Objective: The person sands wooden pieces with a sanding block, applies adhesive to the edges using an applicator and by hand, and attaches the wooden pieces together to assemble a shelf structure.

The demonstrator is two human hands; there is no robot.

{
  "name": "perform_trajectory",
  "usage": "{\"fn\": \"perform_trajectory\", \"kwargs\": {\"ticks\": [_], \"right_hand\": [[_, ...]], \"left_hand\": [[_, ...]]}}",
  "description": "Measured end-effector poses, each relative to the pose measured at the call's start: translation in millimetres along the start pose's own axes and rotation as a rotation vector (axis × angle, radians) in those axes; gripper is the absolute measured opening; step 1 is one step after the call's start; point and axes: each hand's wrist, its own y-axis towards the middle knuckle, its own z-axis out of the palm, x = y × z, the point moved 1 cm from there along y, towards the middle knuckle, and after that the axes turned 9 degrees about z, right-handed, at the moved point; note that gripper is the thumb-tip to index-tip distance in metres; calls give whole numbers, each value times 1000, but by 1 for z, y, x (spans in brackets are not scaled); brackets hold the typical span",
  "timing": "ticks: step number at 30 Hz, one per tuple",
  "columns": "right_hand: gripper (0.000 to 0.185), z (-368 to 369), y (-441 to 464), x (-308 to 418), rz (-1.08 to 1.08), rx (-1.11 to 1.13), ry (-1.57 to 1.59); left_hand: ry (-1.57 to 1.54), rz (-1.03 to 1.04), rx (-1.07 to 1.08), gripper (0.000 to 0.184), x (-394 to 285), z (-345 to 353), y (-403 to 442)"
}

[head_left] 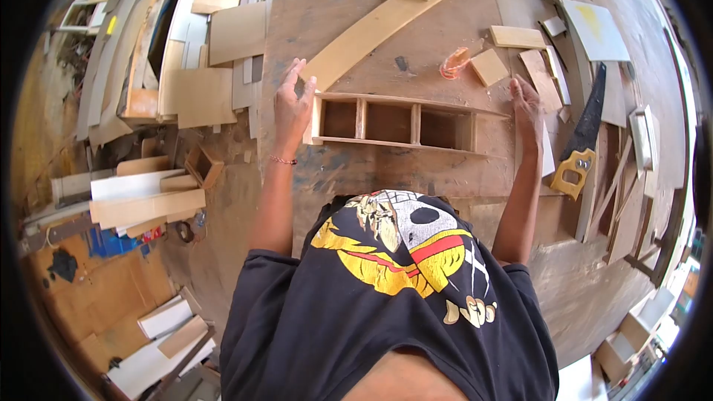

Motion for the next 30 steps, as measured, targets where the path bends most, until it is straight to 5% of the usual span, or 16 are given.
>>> {"fn": "perform_trajectory", "kwargs": {"ticks": [11,14,15,17,21,28,30], "right_hand": [[53,53,51,61,-228,-101,-398],[34,64,60,55,-310,-49,-446],[33,67,60,53,-315,-40,-415],[32,69,56,57,-300,-22,-405],[32,70,57,50,-314,-59,-423],[17,48,33,86,-311,27,-153],[6,43,12,117,-394,83,8]], "left_hand": [[68,-112,-261,30,-31,3,-35],[94,61,-213,26,-49,24,-36],[-141,-118,-153,25,-65,29,-35],[-212,-129,-68,28,-76,48,-25],[-121,95,311,52,-80,111,15],[161,526,450,74,-96,179,72],[-339,418,471,69,-113,161,79]]}}
